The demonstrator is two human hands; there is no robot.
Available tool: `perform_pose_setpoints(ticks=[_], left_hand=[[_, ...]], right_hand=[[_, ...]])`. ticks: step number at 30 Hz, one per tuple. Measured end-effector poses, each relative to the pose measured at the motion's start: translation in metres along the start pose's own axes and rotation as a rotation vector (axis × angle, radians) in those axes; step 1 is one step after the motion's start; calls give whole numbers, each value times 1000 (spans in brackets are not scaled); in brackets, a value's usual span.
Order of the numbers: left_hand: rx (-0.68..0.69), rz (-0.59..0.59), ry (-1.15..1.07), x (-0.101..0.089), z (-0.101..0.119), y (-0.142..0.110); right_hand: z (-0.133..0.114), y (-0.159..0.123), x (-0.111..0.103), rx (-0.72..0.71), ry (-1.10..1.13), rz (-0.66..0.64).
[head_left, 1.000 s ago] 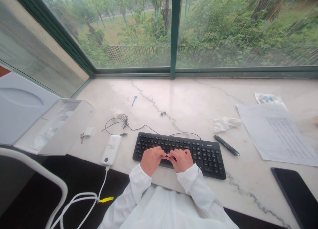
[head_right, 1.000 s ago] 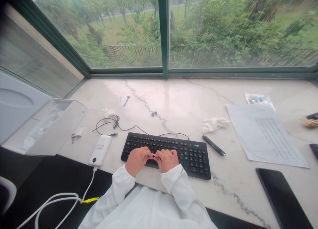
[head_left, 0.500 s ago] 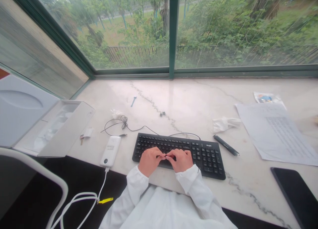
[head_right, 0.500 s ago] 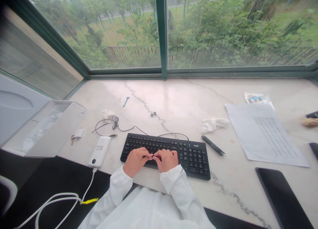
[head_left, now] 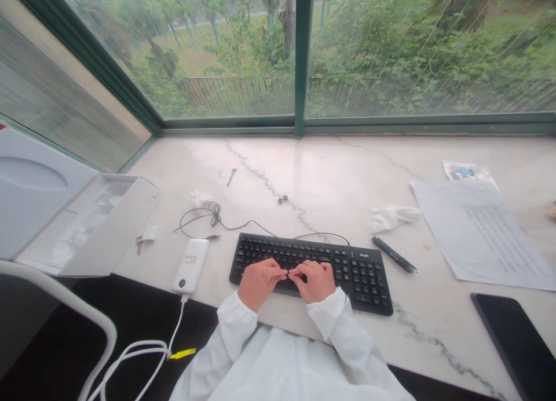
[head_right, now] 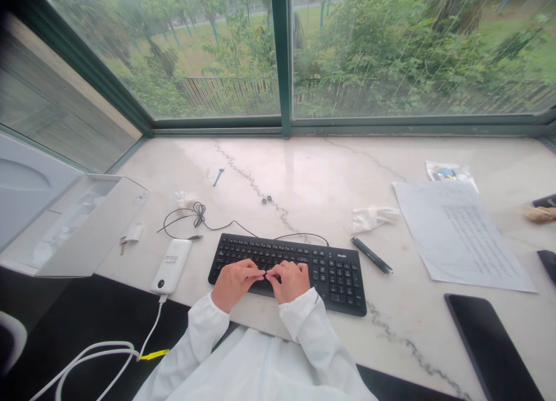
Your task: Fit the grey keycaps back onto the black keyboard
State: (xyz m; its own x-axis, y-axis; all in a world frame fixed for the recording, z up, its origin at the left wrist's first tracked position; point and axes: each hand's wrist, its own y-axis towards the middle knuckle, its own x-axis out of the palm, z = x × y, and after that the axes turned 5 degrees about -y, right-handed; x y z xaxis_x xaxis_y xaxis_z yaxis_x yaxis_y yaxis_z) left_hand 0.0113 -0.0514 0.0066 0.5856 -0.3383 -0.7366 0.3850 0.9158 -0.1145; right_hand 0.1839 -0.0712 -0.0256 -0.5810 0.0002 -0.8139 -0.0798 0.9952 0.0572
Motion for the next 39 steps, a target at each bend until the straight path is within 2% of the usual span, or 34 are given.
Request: perform_pose_setpoints(ticks=[4, 7, 14, 20, 25, 31, 36, 39], left_hand=[[39, -52, 91, -4, -3, 2], [35, -61, 140, -5, 1, 3], [-26, -71, 266, -3, 16, 1], [-39, -117, 354, -2, 27, 5], [-22, -143, 346, -5, 31, 8], [-64, -185, 397, -6, 34, 9], [-69, -150, 388, -3, 29, 10], [-56, -86, 312, -1, 22, 7]], right_hand=[[6, -2, 1, -174, -80, 56], [10, -3, 0, -240, -109, 75], [4, 0, -4, -197, -107, 20], [-2, 0, -8, -227, -183, -4], [-4, 0, -9, -228, -200, 15], [-5, -1, -7, -235, -210, 66], [-2, 0, -3, -265, -220, 99], [1, 1, -3, -303, -204, 110]])
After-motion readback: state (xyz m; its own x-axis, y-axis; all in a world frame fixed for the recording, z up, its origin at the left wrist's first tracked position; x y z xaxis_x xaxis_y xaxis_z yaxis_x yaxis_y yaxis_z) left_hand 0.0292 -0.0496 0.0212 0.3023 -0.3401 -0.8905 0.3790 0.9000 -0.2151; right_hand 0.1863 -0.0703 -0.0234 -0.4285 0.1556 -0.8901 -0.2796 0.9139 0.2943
